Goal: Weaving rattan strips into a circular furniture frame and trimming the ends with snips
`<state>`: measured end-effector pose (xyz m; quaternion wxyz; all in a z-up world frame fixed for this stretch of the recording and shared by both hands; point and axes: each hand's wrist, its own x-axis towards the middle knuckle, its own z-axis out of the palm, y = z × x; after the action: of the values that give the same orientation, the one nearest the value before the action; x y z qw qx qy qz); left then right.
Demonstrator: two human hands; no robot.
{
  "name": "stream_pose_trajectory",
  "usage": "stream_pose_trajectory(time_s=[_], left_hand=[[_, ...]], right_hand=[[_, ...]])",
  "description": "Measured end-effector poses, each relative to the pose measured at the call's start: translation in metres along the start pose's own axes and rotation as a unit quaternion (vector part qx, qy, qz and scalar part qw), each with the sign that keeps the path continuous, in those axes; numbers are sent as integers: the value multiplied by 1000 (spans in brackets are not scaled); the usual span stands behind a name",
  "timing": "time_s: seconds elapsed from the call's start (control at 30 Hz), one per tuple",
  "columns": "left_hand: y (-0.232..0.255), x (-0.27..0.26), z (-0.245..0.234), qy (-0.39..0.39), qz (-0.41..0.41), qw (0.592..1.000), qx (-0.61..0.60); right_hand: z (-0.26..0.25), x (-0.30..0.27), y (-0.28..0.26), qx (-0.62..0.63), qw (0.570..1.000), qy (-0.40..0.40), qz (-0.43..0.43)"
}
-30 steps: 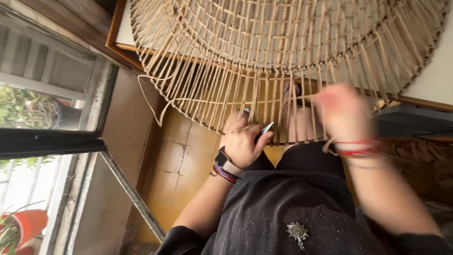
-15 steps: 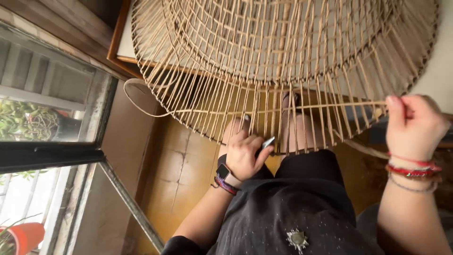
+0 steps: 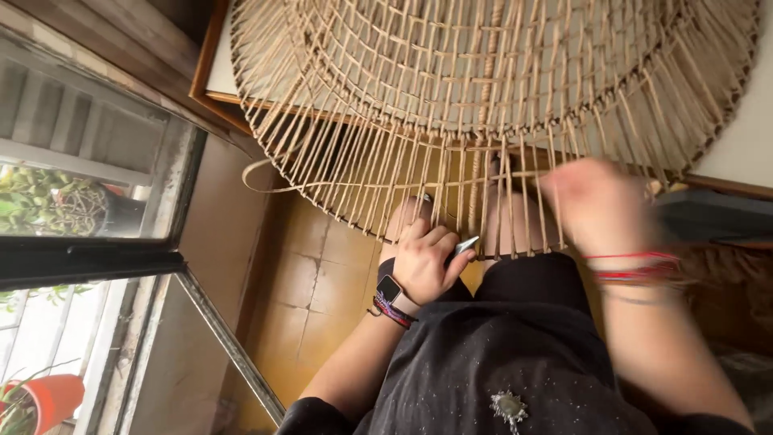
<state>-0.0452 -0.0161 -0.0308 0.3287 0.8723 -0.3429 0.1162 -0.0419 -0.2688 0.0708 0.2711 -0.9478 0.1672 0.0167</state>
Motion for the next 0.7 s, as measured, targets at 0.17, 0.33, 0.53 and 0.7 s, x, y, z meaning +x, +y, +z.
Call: stream_pose_trajectory(time_s=[0.17, 0.33, 0.53, 0.7], left_hand=[[1, -1, -8, -5, -10, 1000, -4], [-2, 2, 2, -8, -14, 1000, -3], [2, 4, -6, -8, -18, 1000, 1], [-8, -2, -11, -6, 29, 998, -64]], right_hand=[[13, 11, 107, 38, 970, 189, -150], [7, 10, 81, -132, 950, 247, -140], [6, 6, 112, 31, 964, 228, -133], [9, -1, 38, -30, 986, 116, -118]])
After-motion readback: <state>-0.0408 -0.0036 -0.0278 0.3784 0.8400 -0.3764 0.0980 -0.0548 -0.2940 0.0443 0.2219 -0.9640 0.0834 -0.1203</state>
